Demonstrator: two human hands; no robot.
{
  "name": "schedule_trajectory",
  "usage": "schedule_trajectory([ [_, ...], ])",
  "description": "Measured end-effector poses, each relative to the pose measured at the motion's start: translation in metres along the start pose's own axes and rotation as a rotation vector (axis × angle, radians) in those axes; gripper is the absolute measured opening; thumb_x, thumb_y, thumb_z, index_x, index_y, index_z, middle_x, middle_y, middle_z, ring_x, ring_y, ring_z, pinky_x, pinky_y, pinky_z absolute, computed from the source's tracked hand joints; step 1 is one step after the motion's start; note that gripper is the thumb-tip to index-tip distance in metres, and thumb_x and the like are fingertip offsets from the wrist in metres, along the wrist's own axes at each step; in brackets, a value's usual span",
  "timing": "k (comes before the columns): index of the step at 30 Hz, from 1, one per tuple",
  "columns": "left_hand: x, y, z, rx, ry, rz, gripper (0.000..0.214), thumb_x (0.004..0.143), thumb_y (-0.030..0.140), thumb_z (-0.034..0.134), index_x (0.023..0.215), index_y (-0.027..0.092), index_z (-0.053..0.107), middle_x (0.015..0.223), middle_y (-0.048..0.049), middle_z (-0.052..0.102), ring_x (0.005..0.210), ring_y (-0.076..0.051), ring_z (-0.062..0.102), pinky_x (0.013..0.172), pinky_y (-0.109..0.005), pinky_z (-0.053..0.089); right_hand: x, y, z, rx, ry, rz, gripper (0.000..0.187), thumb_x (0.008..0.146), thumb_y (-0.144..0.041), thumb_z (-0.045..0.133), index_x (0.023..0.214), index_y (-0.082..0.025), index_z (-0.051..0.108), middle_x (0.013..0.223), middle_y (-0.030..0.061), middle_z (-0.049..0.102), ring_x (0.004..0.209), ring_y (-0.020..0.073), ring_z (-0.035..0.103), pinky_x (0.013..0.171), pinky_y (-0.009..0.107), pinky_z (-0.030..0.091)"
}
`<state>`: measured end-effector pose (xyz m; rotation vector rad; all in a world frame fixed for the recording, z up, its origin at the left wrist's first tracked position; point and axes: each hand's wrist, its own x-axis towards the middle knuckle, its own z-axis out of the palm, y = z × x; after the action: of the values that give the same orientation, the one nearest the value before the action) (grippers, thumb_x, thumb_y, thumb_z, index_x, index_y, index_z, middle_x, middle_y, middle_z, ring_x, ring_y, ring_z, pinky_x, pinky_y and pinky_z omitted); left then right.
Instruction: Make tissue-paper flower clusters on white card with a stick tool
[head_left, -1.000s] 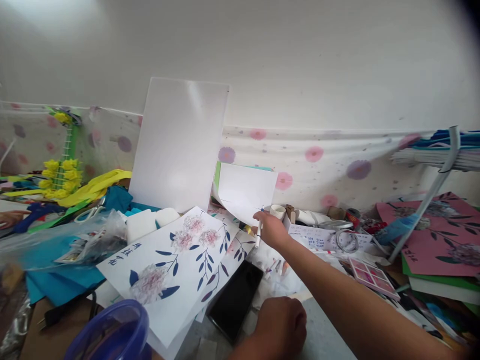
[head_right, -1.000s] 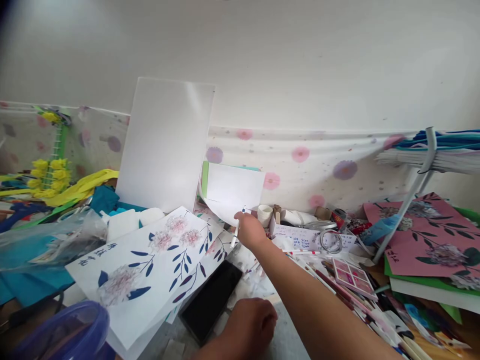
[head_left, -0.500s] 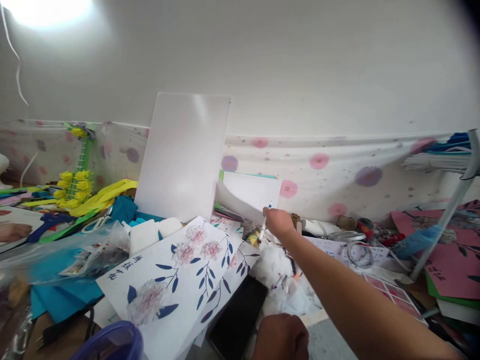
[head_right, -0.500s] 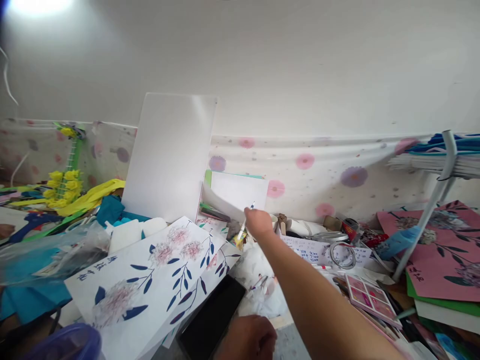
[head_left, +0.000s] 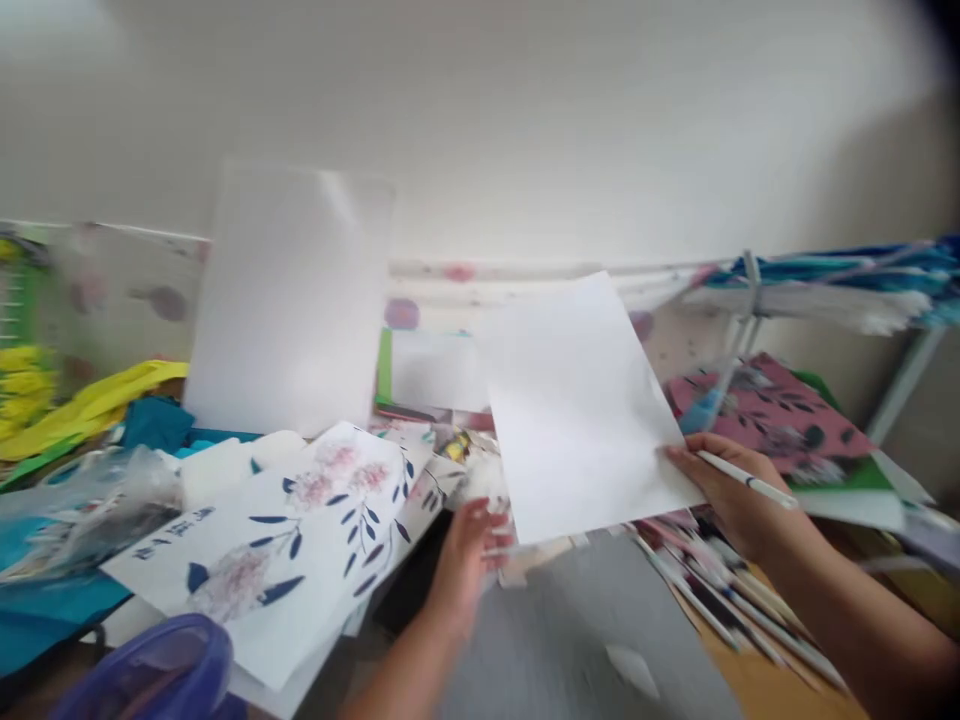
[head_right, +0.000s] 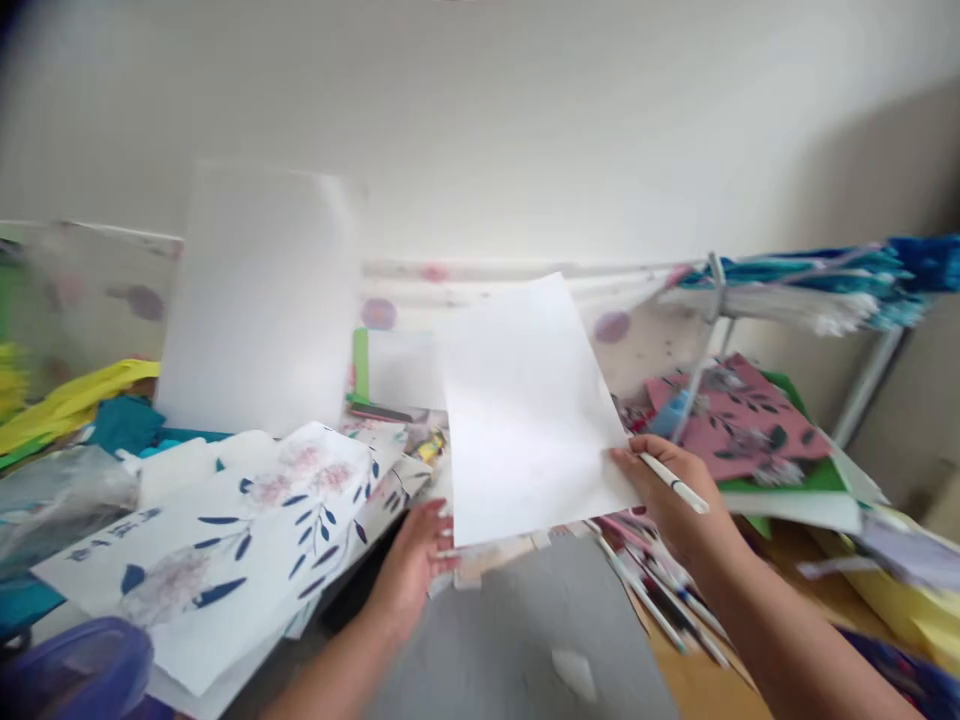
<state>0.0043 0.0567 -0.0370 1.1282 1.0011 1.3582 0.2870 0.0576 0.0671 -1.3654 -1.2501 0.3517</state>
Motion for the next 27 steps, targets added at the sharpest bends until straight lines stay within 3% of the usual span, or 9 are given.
schedule_trajectory([
  [3,-0.001,0.007,0.003,-0.128,-0.051,-0.074,0.060,0.079,0.065,0.049,0.121,0.023,0.043,0.097,-0.0069,0.067,0.077,-0.020,0.066,0.062,-0.030,0.049,-0.083,0.044,-0.026,0.069,-0.070,0.250,0.030,0.071,-0.049,0.063,0.072,-0.022,0.052,0.051,-0.0029,0.054,0.039,0.0134,0.049,0.037,0.023,0.035],
  [6,0.001,0.011,0.008,-0.184,-0.111,-0.142,0.050,0.081,0.057,0.051,0.118,0.025,0.047,0.090,-0.0015,0.069,0.074,-0.019,0.065,0.058,-0.026,0.047,-0.155,0.068,-0.040,0.183,-0.152,0.499,0.031,0.074,-0.051,0.062,0.073,-0.021,0.053,0.056,-0.0020,0.056,0.045,0.0128,0.050,0.043,0.023,0.037],
  [9,0.004,0.011,0.011,-0.106,-0.103,-0.177,0.028,0.084,0.030,0.053,0.110,0.019,0.055,0.077,0.0056,0.070,0.072,-0.015,0.064,0.061,-0.020,0.042,-0.192,0.077,-0.051,0.127,-0.169,0.496,0.026,0.077,-0.046,0.061,0.074,-0.019,0.058,0.063,-0.0005,0.057,0.053,0.0131,0.050,0.048,0.023,0.038],
  [13,0.003,0.005,0.014,0.063,-0.050,-0.245,0.022,0.084,0.013,0.050,0.106,0.016,0.054,0.064,0.0106,0.067,0.069,-0.012,0.062,0.069,-0.024,0.039,-0.200,0.079,-0.067,-0.048,-0.169,0.430,0.015,0.072,-0.031,0.063,0.080,-0.018,0.065,0.063,-0.0011,0.055,0.060,0.0146,0.051,0.056,0.024,0.040],
  [17,0.000,0.000,0.014,0.148,-0.116,-0.282,0.022,0.085,0.021,0.054,0.107,0.018,0.053,0.069,0.0113,0.069,0.070,-0.011,0.061,0.072,-0.027,0.040,-0.198,0.084,-0.076,-0.112,-0.158,0.375,0.028,0.071,-0.027,0.062,0.098,-0.021,0.068,0.074,0.0006,0.062,0.066,0.0163,0.058,0.063,0.025,0.045],
  [20,0.000,-0.005,0.013,0.216,-0.132,-0.296,0.028,0.083,0.028,0.057,0.110,0.021,0.052,0.070,0.0111,0.069,0.074,-0.014,0.063,0.070,-0.026,0.042,-0.197,0.087,-0.079,-0.201,-0.146,0.314,0.031,0.070,-0.026,0.063,0.100,-0.023,0.068,0.073,-0.0001,0.063,0.061,0.0155,0.058,0.060,0.025,0.046],
  [25,-0.004,-0.005,0.016,0.258,-0.112,-0.307,0.060,0.059,0.035,0.077,0.111,0.019,0.052,0.069,0.0032,0.069,0.066,-0.021,0.066,0.056,-0.026,0.047,-0.207,0.090,-0.079,-0.308,-0.179,0.111,0.019,0.077,-0.034,0.059,0.088,-0.025,0.072,0.068,0.0041,0.068,0.059,0.0188,0.062,0.059,0.029,0.050],
  [27,-0.007,-0.002,0.018,0.300,-0.138,-0.289,0.062,0.057,0.036,0.077,0.111,0.016,0.053,0.068,0.0006,0.068,0.061,-0.022,0.065,0.053,-0.027,0.049,-0.217,0.099,-0.080,-0.338,-0.147,0.000,0.020,0.079,-0.038,0.057,0.086,-0.027,0.073,0.073,0.0061,0.071,0.061,0.0200,0.066,0.059,0.029,0.051],
])
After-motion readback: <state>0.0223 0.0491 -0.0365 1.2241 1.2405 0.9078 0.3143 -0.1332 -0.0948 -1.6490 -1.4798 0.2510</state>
